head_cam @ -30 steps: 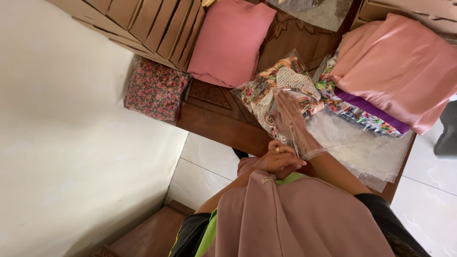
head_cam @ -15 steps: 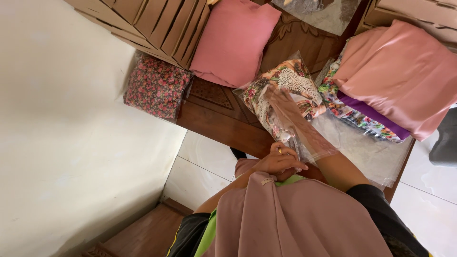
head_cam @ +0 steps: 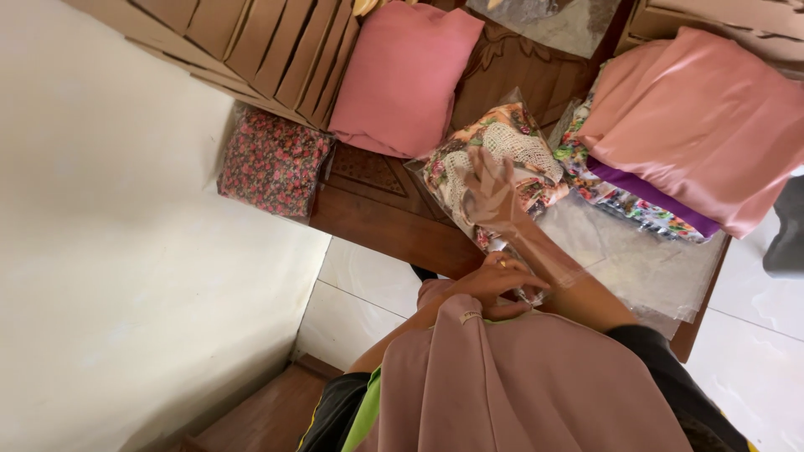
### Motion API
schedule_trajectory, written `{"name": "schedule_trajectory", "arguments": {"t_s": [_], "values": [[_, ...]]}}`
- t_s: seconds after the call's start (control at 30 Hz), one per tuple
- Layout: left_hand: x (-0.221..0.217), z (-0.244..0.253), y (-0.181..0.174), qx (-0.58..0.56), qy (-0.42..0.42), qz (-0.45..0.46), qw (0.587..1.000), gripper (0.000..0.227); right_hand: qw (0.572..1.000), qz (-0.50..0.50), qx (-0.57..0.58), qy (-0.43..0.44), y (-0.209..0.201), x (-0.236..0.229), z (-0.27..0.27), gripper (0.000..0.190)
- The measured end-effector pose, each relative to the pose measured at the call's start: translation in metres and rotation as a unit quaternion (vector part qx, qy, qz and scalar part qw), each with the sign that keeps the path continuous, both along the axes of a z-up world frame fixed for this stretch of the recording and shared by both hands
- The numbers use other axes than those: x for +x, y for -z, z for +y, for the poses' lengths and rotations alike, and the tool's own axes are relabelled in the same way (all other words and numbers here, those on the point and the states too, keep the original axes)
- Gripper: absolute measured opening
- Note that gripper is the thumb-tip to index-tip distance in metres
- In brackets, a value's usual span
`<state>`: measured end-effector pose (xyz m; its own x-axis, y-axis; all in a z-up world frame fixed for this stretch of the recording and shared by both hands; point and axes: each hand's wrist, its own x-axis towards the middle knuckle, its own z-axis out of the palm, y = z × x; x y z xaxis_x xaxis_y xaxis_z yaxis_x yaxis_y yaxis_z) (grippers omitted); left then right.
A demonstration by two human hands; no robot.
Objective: Packaging folded clothes into plastic bags.
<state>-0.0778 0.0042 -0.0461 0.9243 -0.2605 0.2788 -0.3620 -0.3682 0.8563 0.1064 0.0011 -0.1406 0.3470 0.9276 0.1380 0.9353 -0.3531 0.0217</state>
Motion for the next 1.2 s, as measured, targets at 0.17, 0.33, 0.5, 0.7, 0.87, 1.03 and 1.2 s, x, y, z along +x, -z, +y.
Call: {"name": "schedule_trajectory", "arguments": {"t_s": [0.17, 0.33, 0.5, 0.7, 0.87, 1.03, 1.2], "values": [[0.017, 0.022, 0.025, -0.039, -0.158, -0.002, 0.987, 0.024, 0.983, 0.169, 0.045, -0.049, -0.004, -0.019, -0.113, 0.089], [0.040, 0.094, 0.039, 0.000, -0.338, -0.023, 0.941, 0.032, 0.990, 0.134, 0.054, 0.008, 0.043, -0.059, -0.217, 0.090], [0.069, 0.148, 0.077, 0.212, -0.346, 0.011, 0.914, 0.049, 0.819, 0.560, 0.078, 0.094, -0.048, -0.083, -0.225, 0.099], [0.091, 0.140, 0.070, 0.270, -0.271, 0.260, 0.886, 0.124, 0.743, 0.630, 0.140, 0.178, -0.042, -0.098, -0.219, 0.092], [0.090, 0.141, 0.068, 0.309, -0.265, 0.269, 0.873, 0.132, 0.644, 0.670, 0.305, 0.209, 0.046, -0.129, -0.240, 0.021], [0.087, 0.132, 0.009, 0.360, -0.183, 0.395, 0.825, 0.107, 0.648, 0.637, 0.374, 0.184, 0.032, -0.125, -0.272, 0.015], [0.073, 0.123, 0.049, 0.334, 0.009, 0.386, 0.860, 0.108, 0.641, 0.560, 0.399, 0.342, -0.009, -0.093, -0.316, 0.013]]}}
